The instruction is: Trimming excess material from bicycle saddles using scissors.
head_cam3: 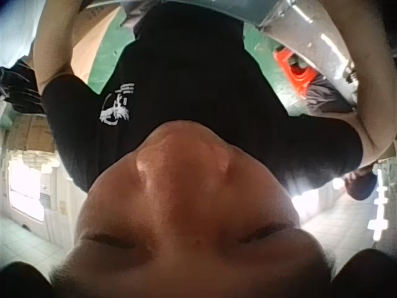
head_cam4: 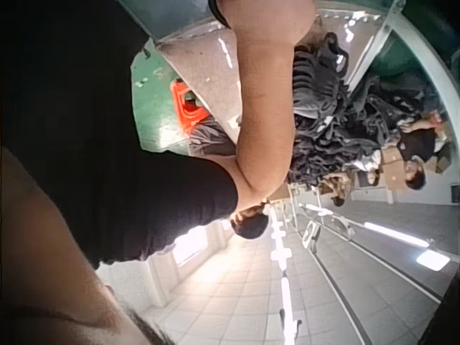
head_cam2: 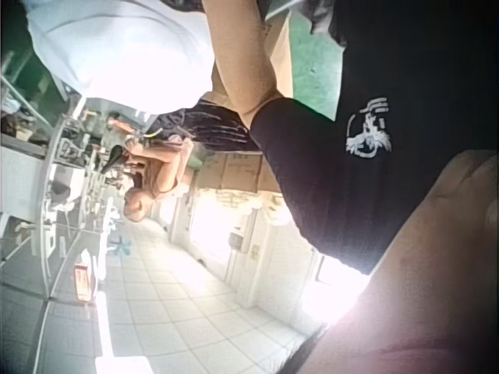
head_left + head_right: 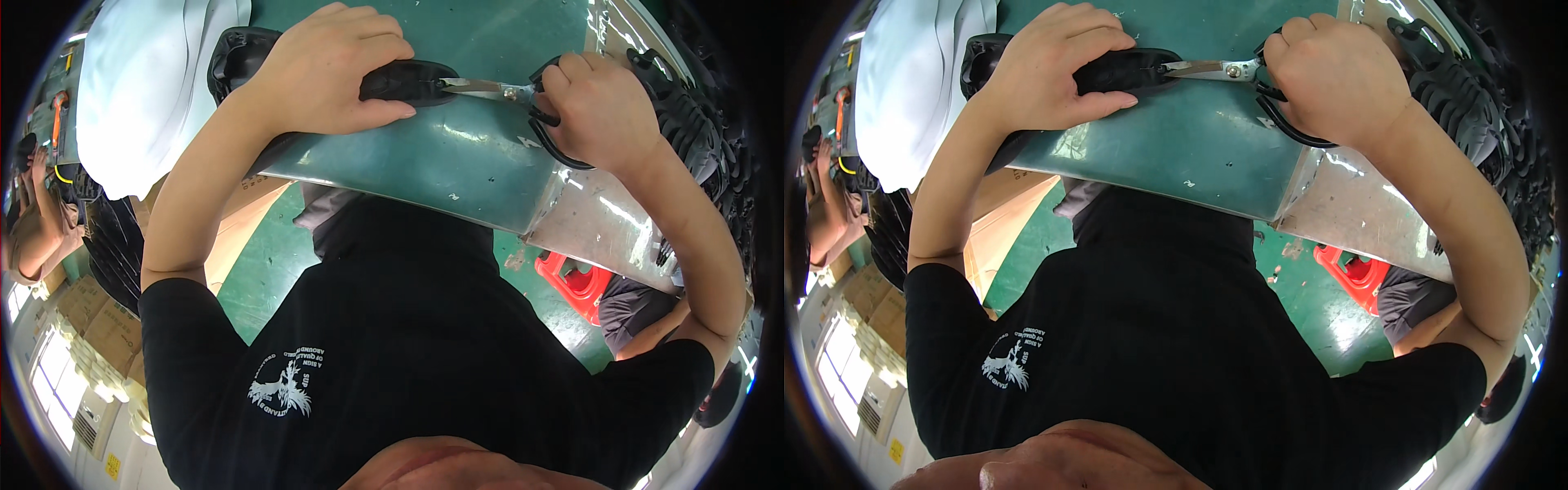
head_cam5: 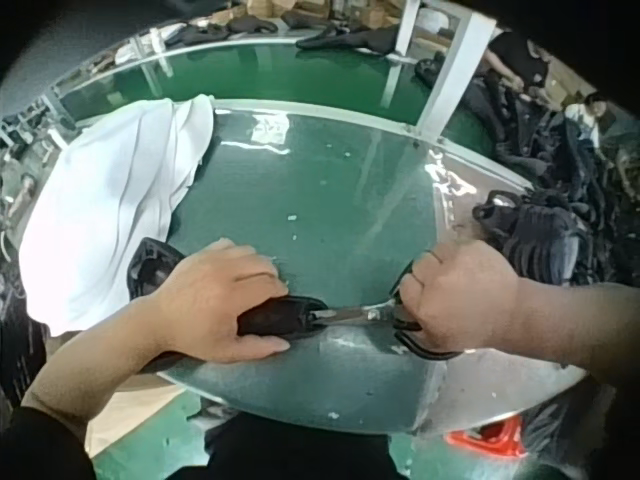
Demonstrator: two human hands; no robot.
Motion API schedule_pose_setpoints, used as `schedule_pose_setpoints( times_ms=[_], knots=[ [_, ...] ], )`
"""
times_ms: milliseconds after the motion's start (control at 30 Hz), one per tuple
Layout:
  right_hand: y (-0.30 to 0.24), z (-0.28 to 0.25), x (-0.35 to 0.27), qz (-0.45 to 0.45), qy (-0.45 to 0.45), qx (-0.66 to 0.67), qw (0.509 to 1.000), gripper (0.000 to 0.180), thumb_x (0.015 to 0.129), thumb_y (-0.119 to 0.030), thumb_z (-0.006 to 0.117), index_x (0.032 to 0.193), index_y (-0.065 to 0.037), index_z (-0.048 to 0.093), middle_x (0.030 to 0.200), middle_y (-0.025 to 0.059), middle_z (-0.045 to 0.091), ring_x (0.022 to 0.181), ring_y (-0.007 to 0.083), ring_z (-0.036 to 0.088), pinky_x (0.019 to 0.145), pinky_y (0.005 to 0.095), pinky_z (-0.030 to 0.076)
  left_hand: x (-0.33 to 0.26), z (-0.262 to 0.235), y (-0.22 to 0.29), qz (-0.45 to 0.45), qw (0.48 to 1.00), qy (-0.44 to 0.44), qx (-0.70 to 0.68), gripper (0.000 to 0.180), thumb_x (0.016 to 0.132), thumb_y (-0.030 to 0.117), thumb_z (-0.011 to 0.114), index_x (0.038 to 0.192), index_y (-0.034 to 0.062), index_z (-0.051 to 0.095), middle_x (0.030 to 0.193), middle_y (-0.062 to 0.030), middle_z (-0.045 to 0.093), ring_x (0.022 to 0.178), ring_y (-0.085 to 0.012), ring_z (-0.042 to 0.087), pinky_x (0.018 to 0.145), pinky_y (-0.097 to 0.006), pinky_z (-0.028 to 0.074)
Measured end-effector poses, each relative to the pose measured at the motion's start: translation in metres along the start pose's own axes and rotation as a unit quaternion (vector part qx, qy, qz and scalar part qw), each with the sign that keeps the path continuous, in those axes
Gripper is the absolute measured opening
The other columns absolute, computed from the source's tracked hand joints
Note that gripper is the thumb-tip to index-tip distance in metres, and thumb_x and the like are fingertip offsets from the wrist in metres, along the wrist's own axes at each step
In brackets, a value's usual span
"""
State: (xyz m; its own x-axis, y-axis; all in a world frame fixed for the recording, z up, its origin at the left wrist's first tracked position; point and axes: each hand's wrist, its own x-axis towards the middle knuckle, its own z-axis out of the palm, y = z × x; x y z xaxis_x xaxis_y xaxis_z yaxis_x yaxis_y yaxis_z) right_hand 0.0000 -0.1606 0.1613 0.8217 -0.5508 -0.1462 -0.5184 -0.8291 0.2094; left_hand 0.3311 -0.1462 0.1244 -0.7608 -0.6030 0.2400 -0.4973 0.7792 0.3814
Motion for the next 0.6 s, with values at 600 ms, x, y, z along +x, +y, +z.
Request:
schedule_pose_setpoints(
  times_ms=[600],
  knots=[
    [-0.008,0.015,-0.011,0.046,0.108,0.042,0.992,0.028,0.077,-0.023,0.085,0.089,-0.008,0.065,0.092,0.0058,0.064,0.091,0.0253,0.068,0.070,0.0402,0.057,-0.003,0.005,-0.003,-0.011,0.999,0.030,-0.015,0.047,0.080,0.037,0.087,0.108,0.0023,0.074,0.105,-0.0130,0.072,0.095,-0.0348,0.070,0.081,-0.043,0.056]
  ],
)
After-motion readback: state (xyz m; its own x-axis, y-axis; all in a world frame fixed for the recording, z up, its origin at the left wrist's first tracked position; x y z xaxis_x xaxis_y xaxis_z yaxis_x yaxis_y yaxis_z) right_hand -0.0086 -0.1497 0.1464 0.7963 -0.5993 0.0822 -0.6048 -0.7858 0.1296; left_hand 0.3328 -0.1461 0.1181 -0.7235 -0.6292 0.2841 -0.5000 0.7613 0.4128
